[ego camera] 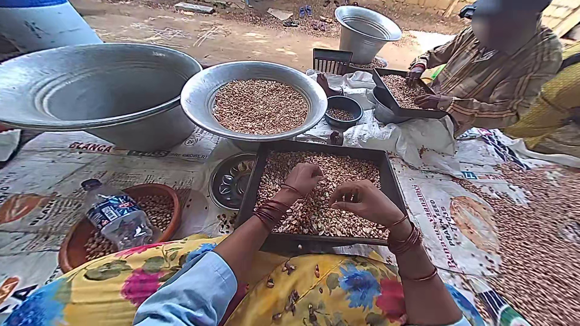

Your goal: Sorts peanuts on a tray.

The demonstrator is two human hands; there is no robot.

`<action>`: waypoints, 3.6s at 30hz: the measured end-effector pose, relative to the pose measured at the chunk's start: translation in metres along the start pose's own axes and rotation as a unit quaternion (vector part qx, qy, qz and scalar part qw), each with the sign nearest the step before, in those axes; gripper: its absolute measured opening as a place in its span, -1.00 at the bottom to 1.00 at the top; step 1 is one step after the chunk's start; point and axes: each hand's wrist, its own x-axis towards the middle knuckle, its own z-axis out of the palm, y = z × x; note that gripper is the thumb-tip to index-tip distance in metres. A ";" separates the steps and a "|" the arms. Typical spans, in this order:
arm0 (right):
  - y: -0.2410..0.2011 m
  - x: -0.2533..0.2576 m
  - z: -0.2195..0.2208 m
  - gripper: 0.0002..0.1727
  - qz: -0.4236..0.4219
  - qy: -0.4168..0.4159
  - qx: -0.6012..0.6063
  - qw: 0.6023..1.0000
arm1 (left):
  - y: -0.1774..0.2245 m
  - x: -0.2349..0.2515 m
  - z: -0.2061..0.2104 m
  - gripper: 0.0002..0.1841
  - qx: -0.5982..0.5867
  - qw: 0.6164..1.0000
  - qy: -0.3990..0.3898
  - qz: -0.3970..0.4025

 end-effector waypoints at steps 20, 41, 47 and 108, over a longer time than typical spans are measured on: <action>-0.009 0.002 0.004 -0.77 0.091 -0.036 -0.243 0.965 | 0.013 -0.034 -0.011 -0.76 0.234 0.940 -0.244 -0.038; -0.006 0.008 0.025 -0.74 0.021 -0.111 -0.164 0.980 | 0.018 -0.038 -0.017 -0.71 0.281 0.925 -0.247 -0.068; -0.018 -0.012 -0.010 -0.81 0.006 0.012 -0.036 0.999 | 0.009 -0.039 -0.032 -0.75 0.204 0.939 -0.279 -0.001; 0.099 0.081 -0.021 -0.21 0.378 0.022 -0.231 0.896 | -0.038 0.041 -0.012 -0.22 0.123 0.985 -0.034 -0.115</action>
